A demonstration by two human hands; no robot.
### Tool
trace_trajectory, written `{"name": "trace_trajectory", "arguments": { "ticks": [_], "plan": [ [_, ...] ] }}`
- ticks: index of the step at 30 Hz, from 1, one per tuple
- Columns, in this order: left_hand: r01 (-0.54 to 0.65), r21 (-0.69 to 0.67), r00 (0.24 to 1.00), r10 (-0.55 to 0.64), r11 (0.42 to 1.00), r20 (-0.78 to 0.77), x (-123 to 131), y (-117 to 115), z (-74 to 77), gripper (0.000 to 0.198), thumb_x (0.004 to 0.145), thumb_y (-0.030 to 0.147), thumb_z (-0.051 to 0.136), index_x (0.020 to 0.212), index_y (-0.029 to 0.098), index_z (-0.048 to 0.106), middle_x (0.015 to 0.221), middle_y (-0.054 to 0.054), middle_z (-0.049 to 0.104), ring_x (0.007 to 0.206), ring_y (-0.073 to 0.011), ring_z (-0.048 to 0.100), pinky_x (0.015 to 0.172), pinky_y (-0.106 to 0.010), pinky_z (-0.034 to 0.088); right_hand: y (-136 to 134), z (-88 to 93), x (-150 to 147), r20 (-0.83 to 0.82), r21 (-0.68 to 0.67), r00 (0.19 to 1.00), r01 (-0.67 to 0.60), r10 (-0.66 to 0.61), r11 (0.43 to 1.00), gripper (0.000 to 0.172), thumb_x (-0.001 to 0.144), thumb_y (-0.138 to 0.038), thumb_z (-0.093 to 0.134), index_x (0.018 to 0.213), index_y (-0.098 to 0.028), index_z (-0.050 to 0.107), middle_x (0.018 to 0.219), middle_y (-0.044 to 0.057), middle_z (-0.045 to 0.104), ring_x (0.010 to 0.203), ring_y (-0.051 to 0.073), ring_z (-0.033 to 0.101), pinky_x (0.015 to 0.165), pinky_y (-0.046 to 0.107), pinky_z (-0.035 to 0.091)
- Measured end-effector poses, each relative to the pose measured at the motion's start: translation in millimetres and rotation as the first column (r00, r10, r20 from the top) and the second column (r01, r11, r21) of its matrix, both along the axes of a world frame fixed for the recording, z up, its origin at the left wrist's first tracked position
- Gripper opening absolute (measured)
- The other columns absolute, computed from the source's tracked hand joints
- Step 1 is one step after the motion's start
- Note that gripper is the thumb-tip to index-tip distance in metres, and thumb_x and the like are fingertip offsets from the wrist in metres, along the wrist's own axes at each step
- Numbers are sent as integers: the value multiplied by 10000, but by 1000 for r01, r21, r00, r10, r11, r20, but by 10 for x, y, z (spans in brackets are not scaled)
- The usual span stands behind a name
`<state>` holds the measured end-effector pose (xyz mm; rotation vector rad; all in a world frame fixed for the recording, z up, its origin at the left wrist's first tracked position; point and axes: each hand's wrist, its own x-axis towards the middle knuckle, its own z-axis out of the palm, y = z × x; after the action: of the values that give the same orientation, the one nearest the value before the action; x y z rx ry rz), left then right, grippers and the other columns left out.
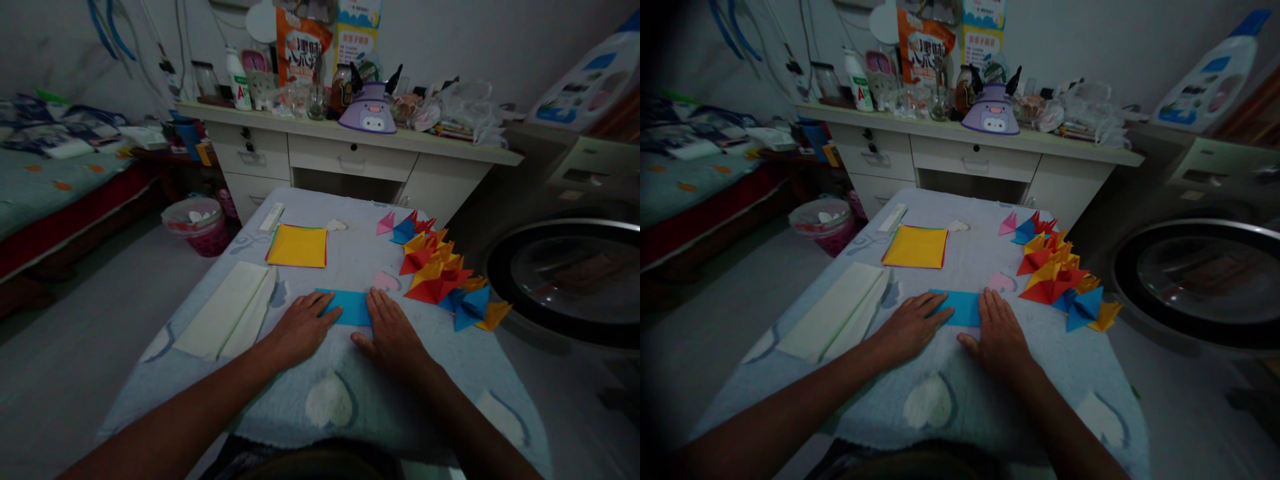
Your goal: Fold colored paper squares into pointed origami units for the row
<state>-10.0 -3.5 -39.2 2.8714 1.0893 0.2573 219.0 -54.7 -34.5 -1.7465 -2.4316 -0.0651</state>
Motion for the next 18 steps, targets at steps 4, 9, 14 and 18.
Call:
{"name": "trace_trajectory", "arguments": {
  "ticks": [4,9,14,18],
  "plan": [
    [9,28,1000,-9,1000,9,10,-1,-6,379,944,247,456,1318,275,513,1427,-90,471,1261,-279,437,974,-429,398,-52,64,-221,-23,1,994,-110,110,994,804,881,-587,475,1427,-4,382,1508,246,319,1405,354,293,1128,520,288],
    [52,70,996,-57,996,72,-20,6,-2,340,942,266,491,1275,291,553,1371,-79,524,1241,-270,449,965,-424,392,-99,39,-321,-63,-78,988,-148,144,986,792,874,-580,489,1423,-16,397,1505,240,329,1391,346,328,1123,510,317],
    [188,133,968,-206,973,141,-64,17,53,163,938,303,528,1020,250,658,1130,-46,662,1107,-222,539,1008,-458,326,-103,6,-292,-96,-84,985,-152,144,985,790,874,-607,479,1442,-66,389,1527,238,284,1399,368,304,1116,535,312],
    [204,192,962,-233,960,141,-80,8,71,156,941,244,509,945,197,657,902,-45,679,900,-185,589,973,-445,358,-110,17,-288,-96,-93,984,-157,148,983,782,865,-630,479,1459,-132,380,1542,224,255,1401,380,294,1104,555,313]
  ]
}}
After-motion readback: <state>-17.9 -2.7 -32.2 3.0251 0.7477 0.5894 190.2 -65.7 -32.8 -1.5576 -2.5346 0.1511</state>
